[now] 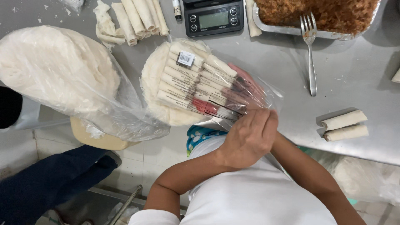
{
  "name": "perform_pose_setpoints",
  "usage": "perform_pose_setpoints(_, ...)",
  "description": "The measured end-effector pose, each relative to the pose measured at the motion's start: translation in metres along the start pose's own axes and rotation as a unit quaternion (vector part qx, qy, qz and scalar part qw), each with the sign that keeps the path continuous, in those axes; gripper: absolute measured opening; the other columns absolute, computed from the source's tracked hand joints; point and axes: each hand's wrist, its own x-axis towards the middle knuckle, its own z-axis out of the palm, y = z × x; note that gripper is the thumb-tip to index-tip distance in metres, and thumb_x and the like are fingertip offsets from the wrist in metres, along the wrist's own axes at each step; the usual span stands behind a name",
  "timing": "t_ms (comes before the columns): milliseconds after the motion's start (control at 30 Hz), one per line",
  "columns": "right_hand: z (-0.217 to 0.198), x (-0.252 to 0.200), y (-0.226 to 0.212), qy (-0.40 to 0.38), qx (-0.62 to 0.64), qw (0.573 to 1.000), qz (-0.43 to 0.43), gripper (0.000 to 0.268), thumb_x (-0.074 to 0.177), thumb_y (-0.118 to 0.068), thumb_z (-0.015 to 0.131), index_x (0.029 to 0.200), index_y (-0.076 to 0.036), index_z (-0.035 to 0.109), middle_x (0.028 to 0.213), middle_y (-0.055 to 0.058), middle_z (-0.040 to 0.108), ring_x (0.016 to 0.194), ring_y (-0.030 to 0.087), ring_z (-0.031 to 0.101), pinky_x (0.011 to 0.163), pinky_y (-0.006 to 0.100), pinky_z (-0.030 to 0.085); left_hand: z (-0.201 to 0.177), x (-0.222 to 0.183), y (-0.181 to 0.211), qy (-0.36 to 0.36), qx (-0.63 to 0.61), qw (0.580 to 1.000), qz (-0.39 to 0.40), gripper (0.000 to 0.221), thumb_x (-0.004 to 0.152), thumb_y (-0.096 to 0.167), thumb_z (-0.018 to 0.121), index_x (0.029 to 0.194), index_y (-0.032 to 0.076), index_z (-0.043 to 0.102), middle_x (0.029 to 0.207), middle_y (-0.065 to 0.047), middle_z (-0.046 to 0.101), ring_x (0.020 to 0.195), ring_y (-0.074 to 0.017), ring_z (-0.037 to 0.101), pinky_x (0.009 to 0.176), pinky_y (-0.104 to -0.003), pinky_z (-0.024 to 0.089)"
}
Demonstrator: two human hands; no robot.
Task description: The person picks up several rolled spring rolls by hand and places them inside a clear plastic bag, then moves the bag aside and repeats the action with another set of rolls.
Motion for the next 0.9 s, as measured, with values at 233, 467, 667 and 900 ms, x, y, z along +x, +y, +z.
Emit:
perform_pose_setpoints(233, 0.008, 0.008, -0.016, 0.119, 0.159, 0.964, 0.179, 0.073, 0.090, -0.016, 0.075, 0.157, -0.017, 0.045, 0.147, 0.019, 0.057, 0.135, 0.032, 0.056, 0.111, 0.052, 0.049, 0.005, -0.015, -0.034, -0.015, -0.111, 0.989, -0.094, 0.055, 0.081, 0.014, 0.066, 0.132, 0.001, 0.051, 0.131, -0.023, 0.042, 0.121, -0.0460, 0.039, 0.101, -0.056, 0.033)
perform_pose_setpoints(467, -0.003, 0.013, -0.124, 0.061, 0.083, 0.946, 0.307, 0.063, 0.098, -0.020, 0.060, 0.159, -0.019, 0.042, 0.140, 0.021, 0.064, 0.109, 0.022, 0.065, 0.091, 0.047, 0.062, 0.023, -0.042, -0.057, -0.099, 0.037, 0.973, -0.207, 0.081, 0.085, 0.014, 0.042, 0.163, 0.001, 0.024, 0.173, -0.020, 0.014, 0.162, -0.0353, 0.005, 0.129, -0.049, -0.010)
perform_pose_setpoints(667, 0.019, -0.005, -0.089, 0.103, -0.057, 0.991, 0.065, 0.042, 0.107, -0.005, 0.053, 0.148, 0.001, 0.050, 0.156, 0.024, 0.049, 0.145, 0.033, 0.042, 0.120, 0.052, 0.037, 0.019, -0.043, -0.057, -0.052, -0.169, 0.955, -0.237, 0.053, 0.108, 0.021, 0.027, 0.156, 0.002, 0.038, 0.168, -0.015, 0.029, 0.161, -0.0316, 0.016, 0.131, -0.050, -0.006)
perform_pose_setpoints(900, -0.016, -0.019, -0.090, 0.068, -0.302, 0.949, -0.055, 0.011, 0.093, -0.012, 0.078, 0.095, -0.001, 0.076, 0.132, 0.016, 0.073, 0.125, 0.042, 0.067, 0.102, 0.047, 0.055, -0.056, -0.020, -0.127, 0.099, -0.102, 0.967, -0.212, 0.042, 0.102, 0.034, 0.051, 0.135, 0.009, 0.058, 0.132, -0.014, 0.062, 0.135, -0.0369, 0.052, 0.122, -0.053, 0.033)
